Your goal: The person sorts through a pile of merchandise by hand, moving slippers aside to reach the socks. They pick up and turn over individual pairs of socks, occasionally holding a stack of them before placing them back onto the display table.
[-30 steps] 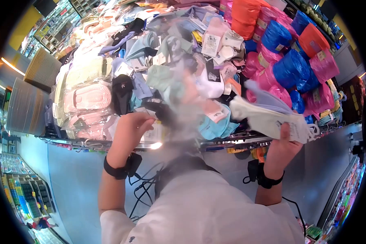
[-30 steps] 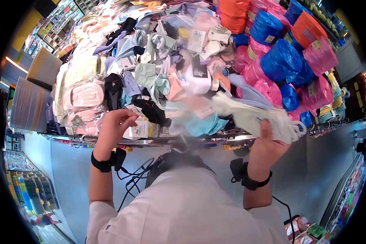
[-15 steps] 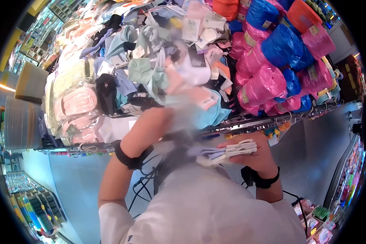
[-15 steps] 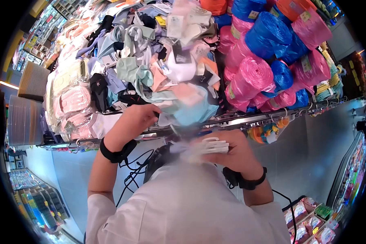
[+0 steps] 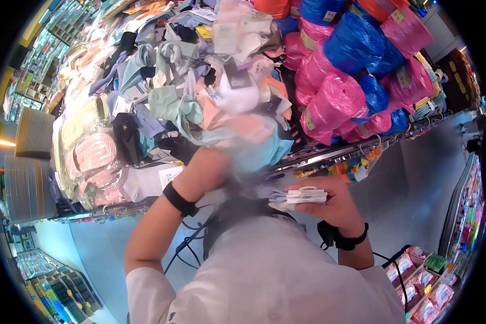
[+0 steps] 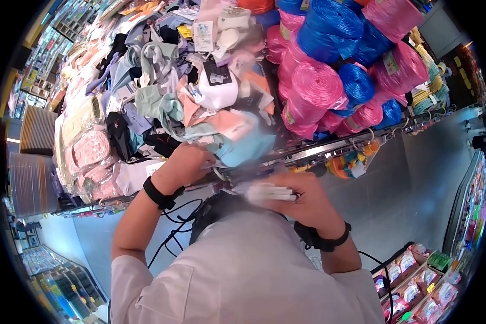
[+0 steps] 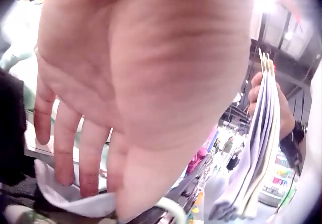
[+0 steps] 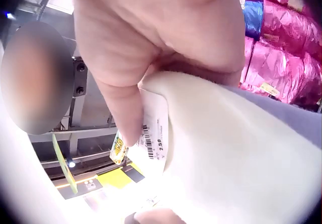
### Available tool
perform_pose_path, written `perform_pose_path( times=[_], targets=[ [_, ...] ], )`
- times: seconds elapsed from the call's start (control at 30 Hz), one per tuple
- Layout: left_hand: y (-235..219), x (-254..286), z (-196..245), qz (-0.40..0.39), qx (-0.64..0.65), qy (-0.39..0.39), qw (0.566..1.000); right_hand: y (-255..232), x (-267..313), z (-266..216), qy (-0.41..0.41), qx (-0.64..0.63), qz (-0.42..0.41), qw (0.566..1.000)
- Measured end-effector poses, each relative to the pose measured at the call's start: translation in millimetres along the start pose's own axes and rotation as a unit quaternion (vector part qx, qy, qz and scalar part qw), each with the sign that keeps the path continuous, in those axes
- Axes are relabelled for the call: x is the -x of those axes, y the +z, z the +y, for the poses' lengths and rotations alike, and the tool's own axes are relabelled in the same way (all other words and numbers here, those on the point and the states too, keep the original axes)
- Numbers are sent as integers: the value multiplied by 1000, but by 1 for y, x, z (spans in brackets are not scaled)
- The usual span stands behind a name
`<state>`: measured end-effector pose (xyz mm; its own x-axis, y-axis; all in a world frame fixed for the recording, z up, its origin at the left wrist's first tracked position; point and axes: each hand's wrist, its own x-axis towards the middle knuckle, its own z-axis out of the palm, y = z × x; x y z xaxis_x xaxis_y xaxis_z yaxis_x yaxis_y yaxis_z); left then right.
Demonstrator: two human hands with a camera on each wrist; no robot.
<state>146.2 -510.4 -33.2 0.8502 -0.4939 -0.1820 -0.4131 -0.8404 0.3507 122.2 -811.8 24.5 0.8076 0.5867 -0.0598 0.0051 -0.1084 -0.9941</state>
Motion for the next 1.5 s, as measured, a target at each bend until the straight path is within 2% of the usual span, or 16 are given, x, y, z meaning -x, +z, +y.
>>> perform_pose_path(
  times=[0.07, 0.17, 0.27, 0.33, 0.43, 0.5, 0.6, 0.7, 0.8, 0.9, 0.93, 1.03, 1.07, 1.23, 1.3, 1.5],
  targets=[
    [-17, -8, 15, 47, 103, 80, 990, 0, 1, -1, 0, 8, 0, 1000],
    [-22, -39, 40, -35, 42, 145, 988, 0, 1, -4, -8, 42, 1, 999],
    [17, -68, 49, 166, 130, 200, 957, 1, 2, 0, -29, 72, -6, 997],
    [18, -81, 54, 170, 140, 191, 957, 0, 4, 0, -31, 72, -22, 997],
    [-4, -94, 57, -15, 22, 75, 997, -3, 6, 5, -29, 58, -29, 998],
    [-22, -99, 63, -142, -76, -38, 986, -8, 9, 8, -29, 55, -21, 998],
    [9, -81, 9, -108, -110, -7, 988, -12, 12, 15, -18, 43, -16, 999],
    [-25, -47, 2, 154, 151, -1, 977, -16, 12, 19, -2, 46, -8, 999],
    [-47, -17, -5, 253, 233, 35, 938, -15, 7, 21, -8, 43, -2, 999],
    [-46, 11, -22, 138, 37, 99, 985, -14, -3, 23, -38, 44, -12, 998],
    [-35, 24, -26, 98, -37, 47, 993, -13, -5, 23, -48, 45, -16, 998],
    [-34, 40, -25, 46, -10, -63, 997, -8, -13, 23, -61, 37, -29, 997],
    [-39, 36, -11, 81, -27, -98, 992, -8, -16, 22, -58, 37, -33, 997],
    [-18, -5, 25, 103, 101, -53, 988, -5, -23, 16, -41, 37, -53, 997],
    [5, -24, 32, 134, 79, 32, 987, -7, -23, 16, -28, 39, -71, 996],
    [-4, -61, 54, -5, -1, -68, 998, -5, -13, 23, 16, 41, -32, 999]
  ],
)
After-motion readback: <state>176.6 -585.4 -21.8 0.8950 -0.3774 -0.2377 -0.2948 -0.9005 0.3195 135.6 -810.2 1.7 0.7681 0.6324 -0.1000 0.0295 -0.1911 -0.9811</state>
